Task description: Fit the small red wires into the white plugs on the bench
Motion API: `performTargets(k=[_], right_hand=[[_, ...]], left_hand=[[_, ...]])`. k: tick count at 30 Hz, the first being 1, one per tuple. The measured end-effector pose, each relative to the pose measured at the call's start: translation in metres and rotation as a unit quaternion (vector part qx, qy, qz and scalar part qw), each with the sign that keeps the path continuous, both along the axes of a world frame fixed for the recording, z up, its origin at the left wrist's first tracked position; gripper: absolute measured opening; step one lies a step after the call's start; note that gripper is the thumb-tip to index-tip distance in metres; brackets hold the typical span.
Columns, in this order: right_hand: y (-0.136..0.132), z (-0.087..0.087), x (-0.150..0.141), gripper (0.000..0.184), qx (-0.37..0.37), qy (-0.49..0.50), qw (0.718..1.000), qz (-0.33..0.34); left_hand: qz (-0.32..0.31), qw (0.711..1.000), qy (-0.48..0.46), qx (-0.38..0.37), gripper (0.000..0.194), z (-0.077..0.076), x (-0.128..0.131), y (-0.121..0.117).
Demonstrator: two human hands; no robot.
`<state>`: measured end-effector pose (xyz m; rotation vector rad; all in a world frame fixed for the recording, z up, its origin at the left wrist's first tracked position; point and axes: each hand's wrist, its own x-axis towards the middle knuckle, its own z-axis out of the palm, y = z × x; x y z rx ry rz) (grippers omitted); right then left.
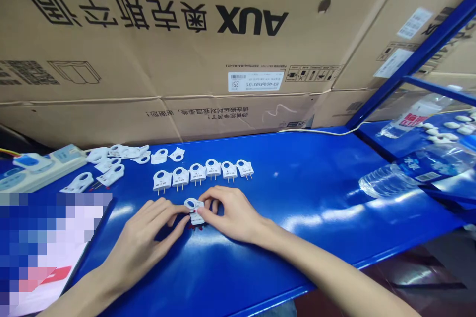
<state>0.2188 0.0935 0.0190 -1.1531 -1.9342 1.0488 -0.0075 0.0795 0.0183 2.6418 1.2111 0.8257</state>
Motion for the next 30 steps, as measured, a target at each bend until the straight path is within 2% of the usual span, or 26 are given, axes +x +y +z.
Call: performTargets(k=[8, 13, 20, 25, 30], right_hand=[[-0.001, 0.0, -0.001, 0.014, 0.003, -0.002, 1.0, -0.003], [0.003, 0.001, -0.001, 0.013, -0.025, -0.004, 0.998, -0.054], [0.008, -0.003, 0.004, 0.019, -0.071, 0.046, 0.99, -0.113], [0.007, -0.005, 0.003, 0.02, -0.09, 0.07, 0.987, -0.112], [0.003, -0.003, -0.001, 0.018, -0.12, 0.09, 0.985, -0.088]], left_hand=[[0.01, 0.996, -0.036, -0.083, 0.018, 0.001, 0.0, 0.0], [0.021, 0.995, -0.033, -0.095, 0.02, 0.002, -0.001, 0.001], [-0.004, 0.994, -0.008, -0.108, 0.016, 0.004, 0.0, 0.002], [0.014, 0.999, -0.027, -0.043, 0.017, 0.003, 0.0, 0.002], [-0.026, 0.999, -0.024, 0.017, 0.022, 0.003, -0.002, 0.001]])
